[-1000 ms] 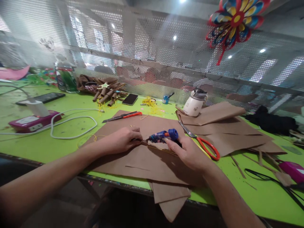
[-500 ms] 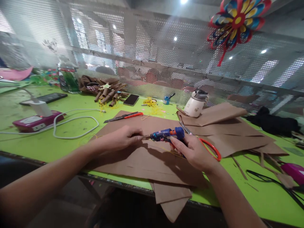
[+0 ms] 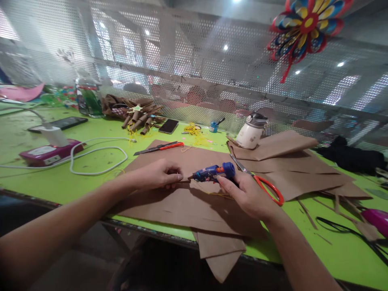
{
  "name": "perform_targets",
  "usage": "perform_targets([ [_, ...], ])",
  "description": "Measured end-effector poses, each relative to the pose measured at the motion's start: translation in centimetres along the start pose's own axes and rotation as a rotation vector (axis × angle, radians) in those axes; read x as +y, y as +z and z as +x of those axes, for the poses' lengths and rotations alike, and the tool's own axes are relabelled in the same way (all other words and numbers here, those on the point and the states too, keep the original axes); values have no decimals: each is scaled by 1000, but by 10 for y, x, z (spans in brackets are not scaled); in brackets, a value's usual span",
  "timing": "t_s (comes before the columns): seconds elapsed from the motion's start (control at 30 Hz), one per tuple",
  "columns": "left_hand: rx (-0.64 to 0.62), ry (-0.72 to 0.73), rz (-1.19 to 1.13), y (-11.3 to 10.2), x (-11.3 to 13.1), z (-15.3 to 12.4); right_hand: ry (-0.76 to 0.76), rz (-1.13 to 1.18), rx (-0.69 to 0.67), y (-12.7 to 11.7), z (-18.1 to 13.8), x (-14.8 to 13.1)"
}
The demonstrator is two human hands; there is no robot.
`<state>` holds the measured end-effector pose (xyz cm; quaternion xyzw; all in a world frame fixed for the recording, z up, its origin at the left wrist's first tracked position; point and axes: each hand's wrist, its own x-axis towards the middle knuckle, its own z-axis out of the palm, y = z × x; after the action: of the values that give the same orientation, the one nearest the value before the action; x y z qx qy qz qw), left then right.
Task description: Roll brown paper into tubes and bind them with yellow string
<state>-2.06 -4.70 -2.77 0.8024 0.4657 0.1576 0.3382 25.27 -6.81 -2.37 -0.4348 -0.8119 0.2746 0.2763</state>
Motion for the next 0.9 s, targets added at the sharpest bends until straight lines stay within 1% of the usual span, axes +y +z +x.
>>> perform_targets([
  [0.13, 64, -5, -16, 4, -3, 1, 12, -1, 4, 2, 1, 6],
  [0.3, 69, 28, 8, 3, -2, 0, 35, -31, 21, 5, 2, 6],
  [0.47, 102, 75, 85, 1, -1, -1, 28, -25, -11, 7, 2, 4],
  [0.6, 84, 53, 81, 2, -1, -1, 41, -13, 27, 6, 2, 7],
  [0.73, 123, 72, 129, 2, -2, 0, 42, -12, 4, 3, 2, 5],
  [0.9, 110, 81, 127, 2, -5, 0, 53, -4, -23, -2, 1, 1],
])
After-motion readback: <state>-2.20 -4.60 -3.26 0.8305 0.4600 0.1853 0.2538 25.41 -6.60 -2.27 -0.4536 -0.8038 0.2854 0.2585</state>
